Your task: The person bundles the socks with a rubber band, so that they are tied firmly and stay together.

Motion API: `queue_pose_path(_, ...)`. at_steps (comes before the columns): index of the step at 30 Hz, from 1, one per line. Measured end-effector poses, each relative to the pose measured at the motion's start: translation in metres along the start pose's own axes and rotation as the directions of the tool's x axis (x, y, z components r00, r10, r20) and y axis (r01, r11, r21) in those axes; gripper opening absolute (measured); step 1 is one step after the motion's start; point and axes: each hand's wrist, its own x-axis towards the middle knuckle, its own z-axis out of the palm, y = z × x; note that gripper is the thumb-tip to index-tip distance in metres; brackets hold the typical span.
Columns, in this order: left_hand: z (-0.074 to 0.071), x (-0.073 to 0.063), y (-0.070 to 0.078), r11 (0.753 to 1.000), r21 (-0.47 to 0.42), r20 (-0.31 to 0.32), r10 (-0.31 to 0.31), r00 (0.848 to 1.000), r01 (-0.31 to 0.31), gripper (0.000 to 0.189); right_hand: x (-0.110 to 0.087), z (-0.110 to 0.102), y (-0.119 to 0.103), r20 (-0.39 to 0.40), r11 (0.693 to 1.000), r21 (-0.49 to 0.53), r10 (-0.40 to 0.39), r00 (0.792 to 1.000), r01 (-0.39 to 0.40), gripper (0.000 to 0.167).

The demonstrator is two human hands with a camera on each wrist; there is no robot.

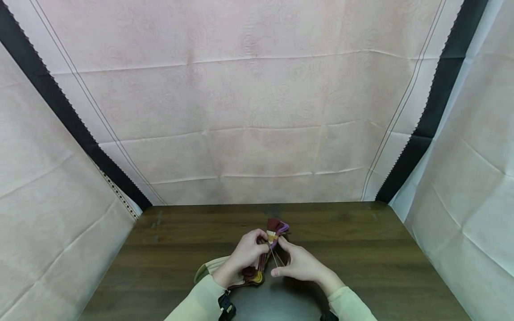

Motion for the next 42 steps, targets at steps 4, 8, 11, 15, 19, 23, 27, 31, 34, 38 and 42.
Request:
queue_pose_path(4, 0.0, -0.002, 0.004, 0.998, -0.031, 0.028, -0.057, 0.998, 0.058, 0.034, 0.0, 0.0, 0.0, 0.002, 1.0, 0.01, -0.007, 1.0, 0.007, 0.102)
queue_pose_path(8, 0.002, -0.003, 0.005, 0.996, 0.02, 0.033, -0.084, 0.996, 0.083, 0.043, 0.0, 0.0, -0.003, 0.018, 1.0, 0.017, -0.015, 1.0, 0.015, 0.102)
queue_pose_path(11, 0.005, -0.002, 0.007, 0.995, 0.062, -0.003, -0.074, 0.997, 0.074, 0.04, 0.0, 0.0, -0.005, 0.025, 1.0, 0.014, -0.018, 1.0, 0.018, 0.102)
queue_pose_path(15, 0.007, 0.001, 0.007, 0.991, 0.107, -0.071, -0.071, 0.995, 0.078, 0.034, 0.001, -0.001, -0.005, 0.031, 1.0, -0.007, -0.008, 1.0, 0.008, 0.098)
queue_pose_path(19, 0.007, 0.003, 0.003, 0.992, 0.075, -0.125, -0.093, 0.988, 0.103, 0.026, -0.001, -0.003, -0.005, 0.024, 0.999, -0.017, -0.039, 0.999, 0.039, 0.063)
queue_pose_path(23, 0.001, 0.006, -0.001, 0.992, 0.026, -0.169, -0.116, 0.979, 0.122, 0.019, -0.004, -0.003, -0.008, 0.017, 0.968, -0.081, -0.236, 0.972, 0.237, 0.02)
queue_pose_path(27, -0.005, 0.009, -0.004, 0.992, -0.024, -0.197, -0.127, 0.972, 0.124, 0.017, -0.005, -0.002, -0.011, 0.012, 0.933, -0.037, -0.358, 0.934, 0.358, 0.018)
queue_pose_path(31, -0.01, 0.011, -0.008, 0.982, -0.097, -0.218, -0.178, 0.96, 0.161, 0.014, -0.005, 0.004, -0.007, 0.007, 0.923, 0.311, -0.242, 0.97, 0.228, 0.036)
queue_pose_path(34, -0.012, 0.01, -0.011, 0.968, -0.162, -0.243, -0.226, 0.943, 0.19, 0.014, -0.006, 0.009, -0.002, 0.065, 0.746, 0.663, -0.131, 0.989, 0.055, 0.054)
queue_pose_path(38, -0.013, 0.006, -0.013, 0.964, -0.2, -0.29, -0.229, 0.929, 0.175, 0.013, -0.004, 0.013, 0.0, 0.112, 0.258, 0.962, -0.099, 0.989, -0.083, 0.072)
queue_pose_path(42, -0.009, 0.003, -0.011, 0.972, -0.206, -0.32, -0.174, 0.931, 0.111, 0.014, 0.005, 0.012, -0.002, 0.075, -0.102, 0.991, -0.069, 0.995, -0.082, 0.083)
